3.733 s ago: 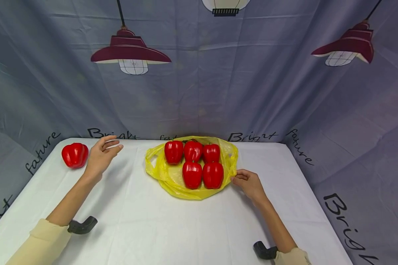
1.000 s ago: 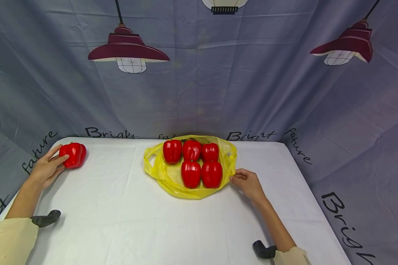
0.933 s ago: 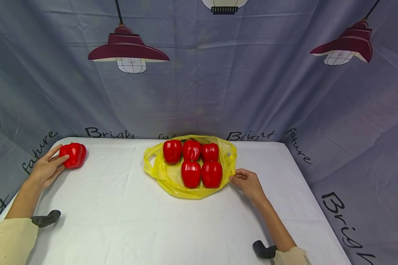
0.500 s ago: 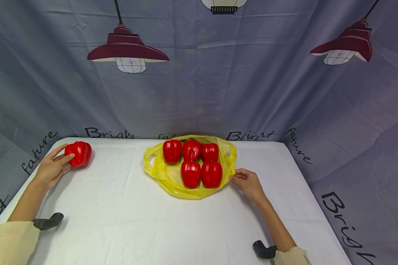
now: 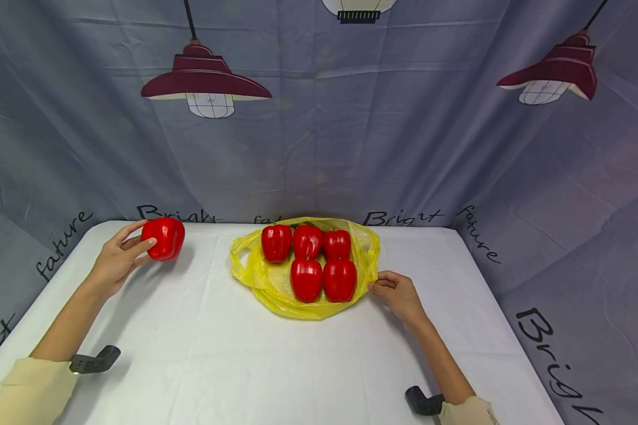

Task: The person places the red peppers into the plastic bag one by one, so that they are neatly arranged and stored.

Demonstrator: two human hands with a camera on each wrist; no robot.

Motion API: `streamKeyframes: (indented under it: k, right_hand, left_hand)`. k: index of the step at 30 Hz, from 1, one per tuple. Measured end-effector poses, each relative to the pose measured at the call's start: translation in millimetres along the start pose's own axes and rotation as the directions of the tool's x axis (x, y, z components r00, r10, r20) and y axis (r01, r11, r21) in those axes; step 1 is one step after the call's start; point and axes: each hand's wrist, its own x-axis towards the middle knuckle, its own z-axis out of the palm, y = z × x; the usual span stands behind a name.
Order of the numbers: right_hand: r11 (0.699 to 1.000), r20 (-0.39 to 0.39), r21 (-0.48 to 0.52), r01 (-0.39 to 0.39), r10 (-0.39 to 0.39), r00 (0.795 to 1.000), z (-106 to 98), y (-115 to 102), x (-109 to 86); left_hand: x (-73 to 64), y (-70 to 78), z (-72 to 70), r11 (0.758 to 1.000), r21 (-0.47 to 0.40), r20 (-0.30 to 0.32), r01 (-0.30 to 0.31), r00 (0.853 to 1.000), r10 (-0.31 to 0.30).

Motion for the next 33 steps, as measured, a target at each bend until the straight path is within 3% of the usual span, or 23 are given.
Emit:
streamKeyframes:
  k: [5, 12, 23, 33]
  right_hand:
    - [1.0, 0.011, 0.012, -0.004, 0.004, 1.0, -0.5, -0.3, 1.0]
    - [1.0, 0.014, 0.02, 0.005, -0.006, 1.0, -0.1, -1.1, 0.6]
    - [1.0, 0.005, 0.003, 0.004, -0.004, 1.0, 0.2, 1.7, 1.9]
    - [1.0, 0.006, -0.013, 0.0, 0.0, 1.0, 0.3, 1.5, 1.9]
  left_hand:
    - [-7.9, 11.2, 26.7, 0.999, -0.021, 0.071, -0.046, 0.996, 0.047]
    - [-17.3, 19.9, 65.7, 0.995, -0.057, 0.187, -0.079, 0.978, 0.088]
    - [-29.4, 23.2, 122.4, 0.996, -0.054, 0.269, -0.067, 0.96, 0.079]
    - [-41.2, 26.3, 160.9, 0.995, -0.095, 0.32, -0.017, 0.946, 0.047]
